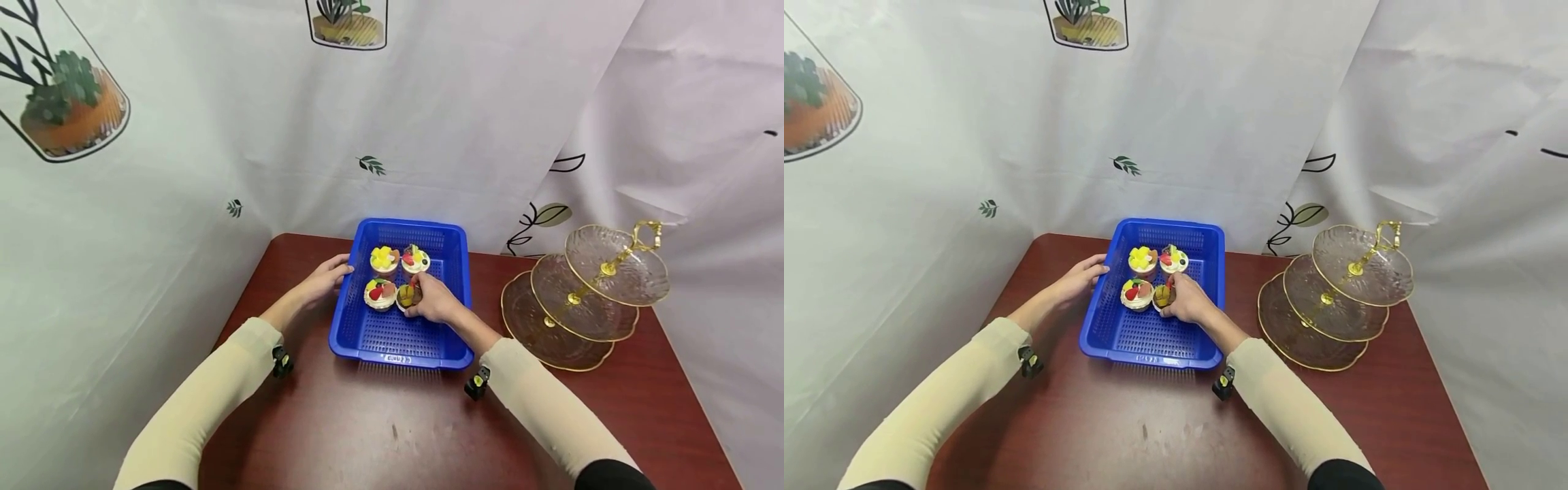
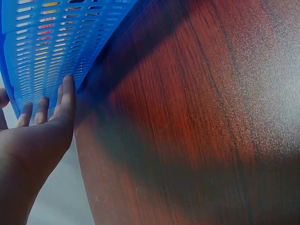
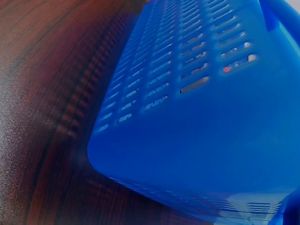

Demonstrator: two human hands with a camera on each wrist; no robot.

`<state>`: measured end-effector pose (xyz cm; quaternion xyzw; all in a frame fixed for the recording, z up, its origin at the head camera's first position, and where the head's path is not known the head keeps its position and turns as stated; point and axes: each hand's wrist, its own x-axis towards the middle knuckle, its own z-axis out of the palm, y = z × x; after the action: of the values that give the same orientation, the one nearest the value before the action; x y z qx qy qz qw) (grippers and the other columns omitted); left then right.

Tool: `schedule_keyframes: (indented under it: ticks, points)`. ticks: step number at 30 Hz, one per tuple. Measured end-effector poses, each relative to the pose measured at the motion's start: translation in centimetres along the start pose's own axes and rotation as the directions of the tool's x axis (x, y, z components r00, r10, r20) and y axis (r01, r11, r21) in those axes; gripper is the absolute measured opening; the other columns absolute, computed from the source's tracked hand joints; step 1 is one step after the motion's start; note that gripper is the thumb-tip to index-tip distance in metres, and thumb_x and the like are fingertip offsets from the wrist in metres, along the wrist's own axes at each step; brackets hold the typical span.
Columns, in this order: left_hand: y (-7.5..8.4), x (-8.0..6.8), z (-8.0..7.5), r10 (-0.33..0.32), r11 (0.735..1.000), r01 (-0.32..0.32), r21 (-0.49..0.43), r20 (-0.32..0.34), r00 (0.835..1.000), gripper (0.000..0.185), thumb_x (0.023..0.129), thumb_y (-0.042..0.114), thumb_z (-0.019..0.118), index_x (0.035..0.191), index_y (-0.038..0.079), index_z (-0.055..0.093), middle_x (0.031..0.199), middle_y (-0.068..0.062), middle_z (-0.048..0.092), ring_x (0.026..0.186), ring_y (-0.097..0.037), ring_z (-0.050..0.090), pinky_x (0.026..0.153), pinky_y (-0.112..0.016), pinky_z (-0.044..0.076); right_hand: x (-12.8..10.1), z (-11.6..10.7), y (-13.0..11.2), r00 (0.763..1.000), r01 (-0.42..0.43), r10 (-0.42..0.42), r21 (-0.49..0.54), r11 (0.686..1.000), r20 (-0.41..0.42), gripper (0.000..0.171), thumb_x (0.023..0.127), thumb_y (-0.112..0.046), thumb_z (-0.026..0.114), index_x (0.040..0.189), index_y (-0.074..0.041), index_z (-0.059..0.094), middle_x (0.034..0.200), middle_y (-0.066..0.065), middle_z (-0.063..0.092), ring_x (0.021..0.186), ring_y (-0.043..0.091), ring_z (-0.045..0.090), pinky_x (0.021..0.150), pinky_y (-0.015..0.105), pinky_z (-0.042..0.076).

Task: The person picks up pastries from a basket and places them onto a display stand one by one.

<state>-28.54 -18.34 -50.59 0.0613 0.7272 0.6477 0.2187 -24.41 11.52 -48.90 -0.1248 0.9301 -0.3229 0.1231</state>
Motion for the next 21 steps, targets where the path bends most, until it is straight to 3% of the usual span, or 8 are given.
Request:
schedule_keyframes:
  ticks: [14, 21]
  points:
    - [0.5, -0.3, 0.3, -0.022, 1.0, 0.022, 0.001, -0.01, 1.0, 0.053, 0.113, 0.027, 0.049, 0.162, 0.011, 0.037, 0.151, -0.022, 0.054, 0.128, -0.038, 0.063, 0.103, -0.052, 0.054, -0.4, -0.3, 0.2, 0.999, 0.048, -0.049, -0.037, 0.998, -0.021, 0.057, 0.079, -0.021, 0.094, 0.121, -0.002, 0.061, 0.101, 0.009, 0.066, 0.094, 0.025, 0.062, 0.085, 0.042, 0.053]
    - [0.8, -0.4, 0.3, -0.036, 0.999, 0.036, -0.008, 0.0, 0.999, 0.052, 0.113, 0.025, 0.048, 0.162, 0.01, 0.036, 0.15, -0.024, 0.055, 0.125, -0.037, 0.065, 0.1, -0.049, 0.056, -1.2, -1.7, 0.0, 0.991, 0.118, -0.118, -0.005, 0.993, -0.063, 0.061, 0.08, -0.022, 0.093, 0.126, 0.0, 0.061, 0.111, 0.014, 0.07, 0.102, 0.028, 0.067, 0.09, 0.045, 0.056]
